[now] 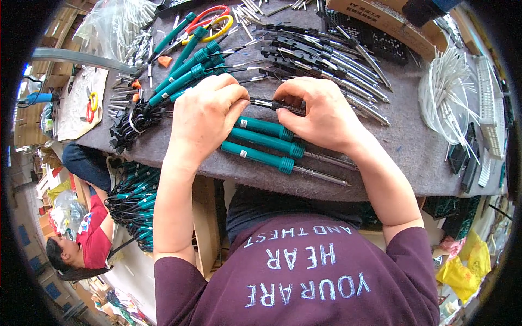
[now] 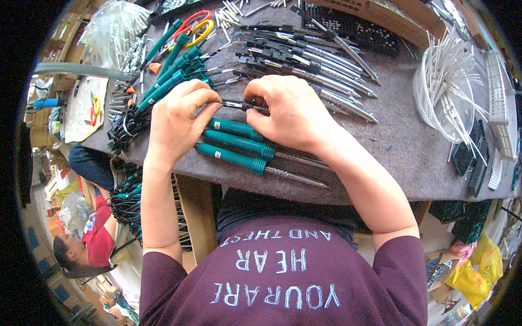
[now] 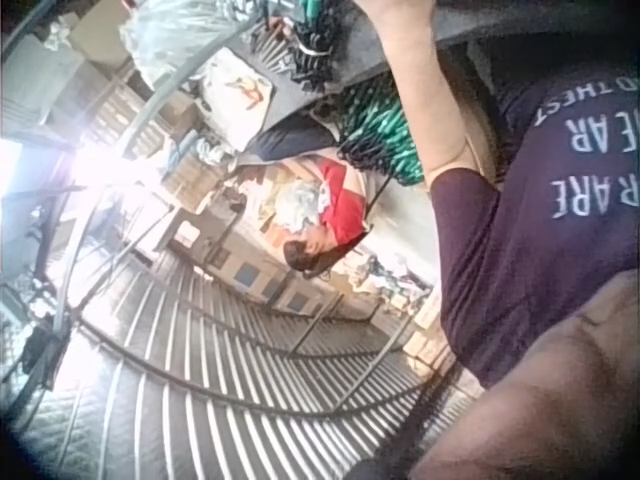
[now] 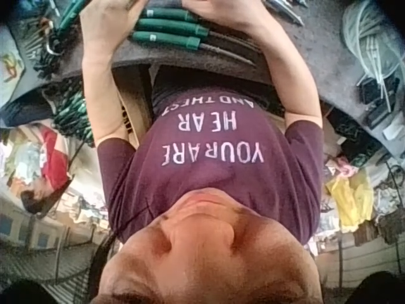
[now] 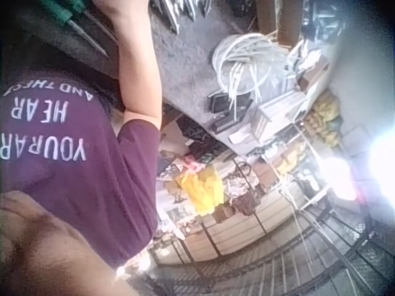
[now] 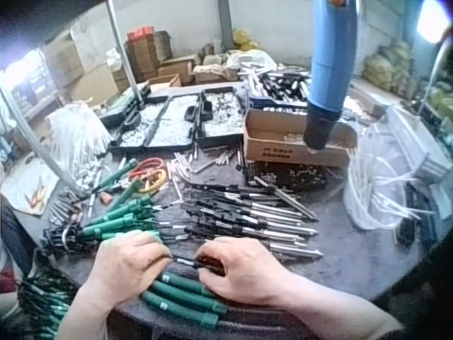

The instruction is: Assembling electrical tools by sliding components onto the shafts and attaching handles.

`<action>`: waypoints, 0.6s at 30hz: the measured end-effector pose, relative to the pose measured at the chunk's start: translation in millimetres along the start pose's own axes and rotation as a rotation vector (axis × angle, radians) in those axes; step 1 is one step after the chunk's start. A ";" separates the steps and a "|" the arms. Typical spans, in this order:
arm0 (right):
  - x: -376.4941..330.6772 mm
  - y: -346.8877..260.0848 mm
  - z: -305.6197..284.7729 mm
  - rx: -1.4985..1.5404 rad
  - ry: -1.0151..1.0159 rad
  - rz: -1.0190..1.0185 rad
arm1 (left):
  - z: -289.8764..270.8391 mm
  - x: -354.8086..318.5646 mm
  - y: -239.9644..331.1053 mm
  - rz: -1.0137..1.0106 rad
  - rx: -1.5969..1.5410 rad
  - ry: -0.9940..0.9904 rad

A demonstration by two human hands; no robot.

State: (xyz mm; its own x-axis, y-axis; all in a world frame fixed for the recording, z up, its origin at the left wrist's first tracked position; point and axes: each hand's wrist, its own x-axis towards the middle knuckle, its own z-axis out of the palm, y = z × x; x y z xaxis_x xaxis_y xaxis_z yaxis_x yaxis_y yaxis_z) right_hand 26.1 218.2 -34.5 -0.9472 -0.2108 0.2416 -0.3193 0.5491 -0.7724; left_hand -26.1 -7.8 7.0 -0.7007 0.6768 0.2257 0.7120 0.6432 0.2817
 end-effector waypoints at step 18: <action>13.9 -18.4 -13.1 0.767 -0.259 0.286 | -20.2 6.1 22.4 0.124 -0.291 0.181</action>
State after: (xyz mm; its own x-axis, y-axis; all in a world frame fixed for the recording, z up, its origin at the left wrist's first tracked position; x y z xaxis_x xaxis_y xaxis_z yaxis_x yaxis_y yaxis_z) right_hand 18.4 215.8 -9.3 -0.9215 -0.3772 -0.0926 0.1279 -0.0696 -0.9893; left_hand -15.4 3.5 33.5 -0.6250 0.6520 0.4293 0.7677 0.4137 0.4893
